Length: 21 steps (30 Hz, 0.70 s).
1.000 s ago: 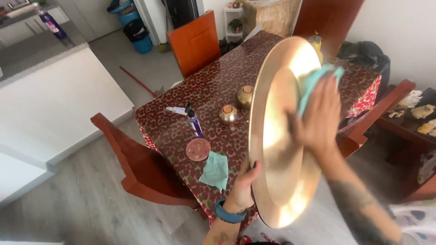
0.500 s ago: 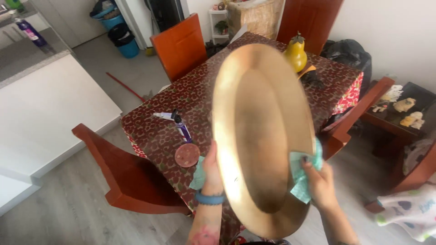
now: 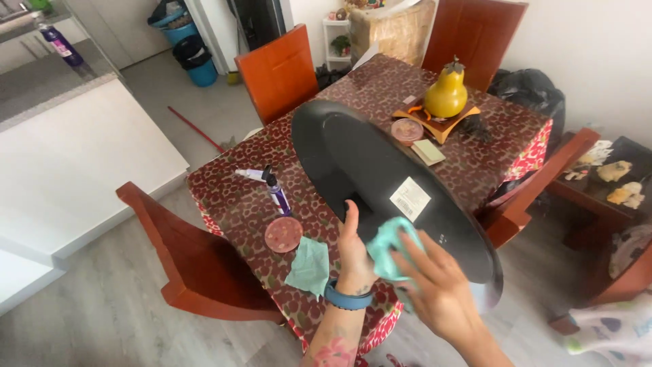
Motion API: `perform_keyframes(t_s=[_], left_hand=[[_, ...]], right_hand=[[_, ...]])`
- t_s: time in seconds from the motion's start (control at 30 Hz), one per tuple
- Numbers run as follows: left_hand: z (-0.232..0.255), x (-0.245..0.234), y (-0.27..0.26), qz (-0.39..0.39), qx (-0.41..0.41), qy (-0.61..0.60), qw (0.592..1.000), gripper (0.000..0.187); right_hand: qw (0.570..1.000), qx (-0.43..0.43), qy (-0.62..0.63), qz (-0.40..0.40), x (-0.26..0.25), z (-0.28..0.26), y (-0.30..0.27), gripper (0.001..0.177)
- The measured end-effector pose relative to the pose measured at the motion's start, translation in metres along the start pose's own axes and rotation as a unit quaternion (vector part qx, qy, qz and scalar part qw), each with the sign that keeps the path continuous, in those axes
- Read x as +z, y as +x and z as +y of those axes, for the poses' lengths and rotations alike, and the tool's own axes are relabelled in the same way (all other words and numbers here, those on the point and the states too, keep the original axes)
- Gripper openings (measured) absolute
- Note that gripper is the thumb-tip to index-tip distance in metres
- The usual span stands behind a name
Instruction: The person sprays a cloth and wipes down a metal tray, a small candle holder, and several other decorative items on a dining table.
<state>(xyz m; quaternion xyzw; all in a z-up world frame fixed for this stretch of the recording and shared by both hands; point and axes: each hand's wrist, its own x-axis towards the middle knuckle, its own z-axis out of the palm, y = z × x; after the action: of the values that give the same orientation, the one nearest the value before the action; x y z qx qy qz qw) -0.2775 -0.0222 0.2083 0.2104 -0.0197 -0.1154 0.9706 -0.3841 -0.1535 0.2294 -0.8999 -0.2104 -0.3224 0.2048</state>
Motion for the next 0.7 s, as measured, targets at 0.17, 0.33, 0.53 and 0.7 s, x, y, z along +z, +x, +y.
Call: perform_keyframes(t_s=[0.17,0.33,0.53,0.7], left_hand=[[0.031,0.012,-0.013,-0.171,-0.045,-0.080,0.981,0.070],[-0.031,-0.049,-0.023,-0.125,-0.167,-0.048,0.977,0.062],[-0.027,-0.052,-0.035,-0.131,-0.130,0.079,0.980,0.054],[-0.021,-0.018,-0.035,-0.184,-0.217,0.085,0.955,0.056]], right_hand=[[0.989,0.131,0.046,0.054,-0.004,0.036,-0.029,0.060],[0.993,0.099,0.019,0.054,-0.010,0.045,0.046,0.068],[0.999,0.036,0.000,-0.029,-0.013,0.035,-0.004,0.075],[0.982,0.175,-0.065,-0.021,-0.003,0.074,-0.108,0.077]])
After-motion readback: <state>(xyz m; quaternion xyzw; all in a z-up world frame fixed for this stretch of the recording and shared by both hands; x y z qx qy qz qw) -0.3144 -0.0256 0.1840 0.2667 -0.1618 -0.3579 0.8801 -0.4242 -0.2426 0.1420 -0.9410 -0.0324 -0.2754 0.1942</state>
